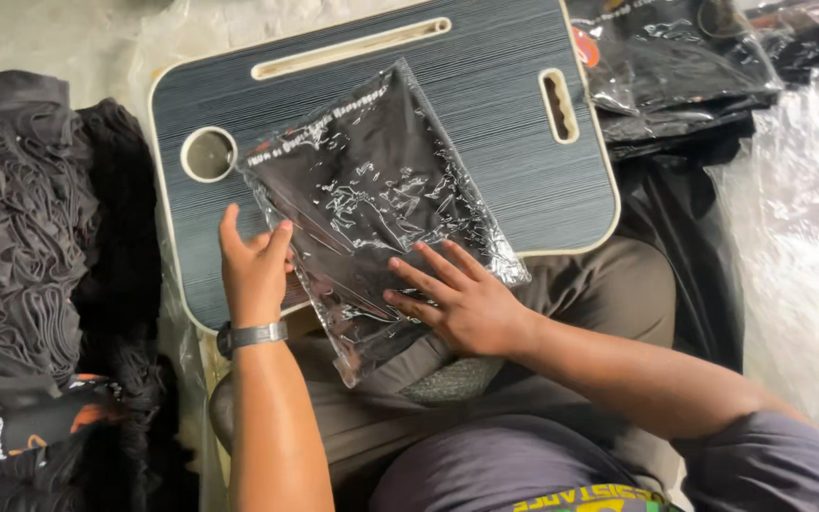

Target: The person folds a black t-shirt and places it into a clear plastic bag on a lap desk, then smooths the plastic to remove air.

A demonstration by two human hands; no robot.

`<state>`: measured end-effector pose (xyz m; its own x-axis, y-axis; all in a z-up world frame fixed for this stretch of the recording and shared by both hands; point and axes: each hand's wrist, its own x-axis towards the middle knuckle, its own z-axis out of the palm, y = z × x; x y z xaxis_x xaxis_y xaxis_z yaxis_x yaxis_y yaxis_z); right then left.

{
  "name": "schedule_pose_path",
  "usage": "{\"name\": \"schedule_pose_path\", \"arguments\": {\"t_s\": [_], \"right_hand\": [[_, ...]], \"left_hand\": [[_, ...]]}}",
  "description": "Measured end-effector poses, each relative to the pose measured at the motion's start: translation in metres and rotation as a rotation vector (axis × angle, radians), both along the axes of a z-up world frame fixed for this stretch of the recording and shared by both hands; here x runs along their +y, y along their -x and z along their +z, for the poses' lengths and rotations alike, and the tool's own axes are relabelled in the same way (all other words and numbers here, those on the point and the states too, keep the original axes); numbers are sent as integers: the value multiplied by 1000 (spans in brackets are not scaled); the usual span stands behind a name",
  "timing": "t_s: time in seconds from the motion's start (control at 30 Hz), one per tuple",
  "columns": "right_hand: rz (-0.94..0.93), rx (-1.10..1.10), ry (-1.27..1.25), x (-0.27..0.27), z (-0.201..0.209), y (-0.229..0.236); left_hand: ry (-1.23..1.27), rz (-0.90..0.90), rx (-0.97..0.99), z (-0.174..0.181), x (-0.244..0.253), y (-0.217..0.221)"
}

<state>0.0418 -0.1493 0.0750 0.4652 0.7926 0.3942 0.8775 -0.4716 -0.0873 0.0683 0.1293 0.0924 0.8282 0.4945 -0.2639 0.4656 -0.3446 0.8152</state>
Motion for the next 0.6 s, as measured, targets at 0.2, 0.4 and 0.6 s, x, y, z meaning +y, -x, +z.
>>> {"name": "schedule_pose_path", "arguments": {"t_s": [0.2, 0.4, 0.6], "right_hand": [[33, -136, -309, -40, 34, -16], [-241, 327, -295, -90, 115, -70], [69, 199, -21, -129, 201, -137]], "left_hand": [[411, 16, -59, -14, -8, -3], [467, 15, -353, 3, -64, 1], [-592, -368, -505, -34, -86, 8]]}}
